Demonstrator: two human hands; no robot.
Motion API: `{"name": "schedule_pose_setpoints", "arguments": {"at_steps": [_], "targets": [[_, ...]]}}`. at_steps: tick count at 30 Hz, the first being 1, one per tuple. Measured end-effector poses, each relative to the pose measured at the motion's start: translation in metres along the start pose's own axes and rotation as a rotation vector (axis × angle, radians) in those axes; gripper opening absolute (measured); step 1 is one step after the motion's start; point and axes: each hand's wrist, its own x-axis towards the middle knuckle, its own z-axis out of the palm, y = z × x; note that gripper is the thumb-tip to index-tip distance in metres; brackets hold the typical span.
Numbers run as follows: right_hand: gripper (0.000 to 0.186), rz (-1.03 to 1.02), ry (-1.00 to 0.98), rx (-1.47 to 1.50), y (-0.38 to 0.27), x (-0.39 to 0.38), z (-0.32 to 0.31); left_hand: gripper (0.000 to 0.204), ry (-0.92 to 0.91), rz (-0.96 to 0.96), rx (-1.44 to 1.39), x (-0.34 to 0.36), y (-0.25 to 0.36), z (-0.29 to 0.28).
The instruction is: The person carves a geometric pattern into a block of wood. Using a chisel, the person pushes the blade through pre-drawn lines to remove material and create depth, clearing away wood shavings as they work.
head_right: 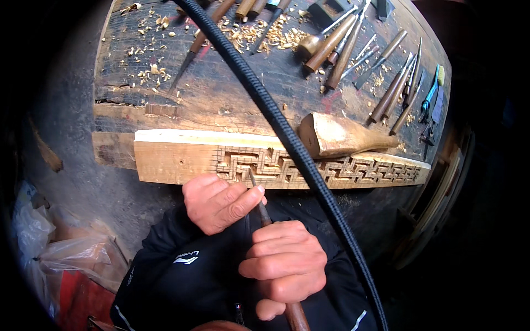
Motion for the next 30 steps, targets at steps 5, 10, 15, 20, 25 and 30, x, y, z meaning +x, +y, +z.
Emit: {"name": "schedule_pose_setpoints", "arguments": {"at_steps": [5, 10, 15, 20, 25, 30], "targets": [[0.059, 0.067, 0.152, -0.083, 0.016, 0.006, 0.012, 0.048, 0.020, -0.072, -0.004, 0.003, 0.002, 0.000], [0.057, 0.053, 0.193, -0.119, 0.017, 0.011, 0.010, 0.051, 0.068, -0.029, 0.004, 0.002, -0.001, 0.007], [0.062, -0.142, 0.267, -0.110, 0.001, -0.025, 0.006, 0.051, -0.010, 0.104, -0.003, 0.002, -0.008, 0.001], [0.060, -0.198, 0.101, -0.052, -0.007, -0.032, -0.004, 0.060, -0.124, 0.126, -0.040, 0.008, -0.007, -0.010], [0.054, -0.187, 0.120, -0.034, -0.008, -0.030, -0.003, 0.066, -0.151, 0.155, -0.014, 0.005, -0.008, -0.012], [0.058, -0.186, 0.057, -0.055, -0.006, -0.029, -0.006, 0.066, -0.131, 0.140, -0.032, 0.003, -0.007, -0.012]]}}
